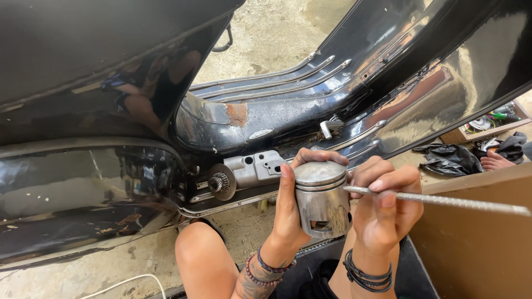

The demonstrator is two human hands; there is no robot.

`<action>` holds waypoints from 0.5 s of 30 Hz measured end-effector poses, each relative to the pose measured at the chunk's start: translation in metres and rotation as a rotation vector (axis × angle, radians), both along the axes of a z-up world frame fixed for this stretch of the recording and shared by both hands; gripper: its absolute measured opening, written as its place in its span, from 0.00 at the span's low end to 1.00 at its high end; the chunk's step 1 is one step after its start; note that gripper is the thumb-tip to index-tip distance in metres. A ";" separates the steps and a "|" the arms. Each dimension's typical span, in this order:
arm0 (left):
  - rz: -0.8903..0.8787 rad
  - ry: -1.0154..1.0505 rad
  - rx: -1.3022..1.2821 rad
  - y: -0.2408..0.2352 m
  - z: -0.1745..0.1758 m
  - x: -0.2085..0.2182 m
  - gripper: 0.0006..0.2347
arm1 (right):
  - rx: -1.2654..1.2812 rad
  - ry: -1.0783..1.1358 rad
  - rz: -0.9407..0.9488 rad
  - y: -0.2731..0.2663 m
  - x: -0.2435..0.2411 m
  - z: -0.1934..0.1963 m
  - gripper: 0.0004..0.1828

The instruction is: Inspecting and cleaning motorcycle engine components including a clutch bell and a piston using a metal rod

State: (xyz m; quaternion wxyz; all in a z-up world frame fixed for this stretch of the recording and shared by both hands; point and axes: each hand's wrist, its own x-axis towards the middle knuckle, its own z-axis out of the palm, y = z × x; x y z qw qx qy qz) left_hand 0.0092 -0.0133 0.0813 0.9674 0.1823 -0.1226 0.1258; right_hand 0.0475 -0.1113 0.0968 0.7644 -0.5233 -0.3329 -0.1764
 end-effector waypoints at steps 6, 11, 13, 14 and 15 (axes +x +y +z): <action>0.023 -0.001 -0.035 0.000 0.001 -0.003 0.22 | -0.077 -0.079 -0.100 0.002 -0.003 -0.002 0.13; 0.072 -0.021 -0.007 0.000 0.002 -0.003 0.21 | -0.026 -0.095 -0.062 0.001 0.001 -0.006 0.10; 0.123 -0.008 0.023 0.001 -0.002 -0.001 0.21 | 0.010 -0.097 -0.053 0.007 0.004 -0.010 0.09; 0.173 0.002 0.053 0.001 -0.003 0.001 0.20 | 0.048 -0.101 -0.043 0.009 0.006 -0.011 0.08; 0.173 0.000 0.052 0.002 -0.007 0.004 0.20 | 0.047 -0.103 -0.043 0.010 0.011 -0.013 0.08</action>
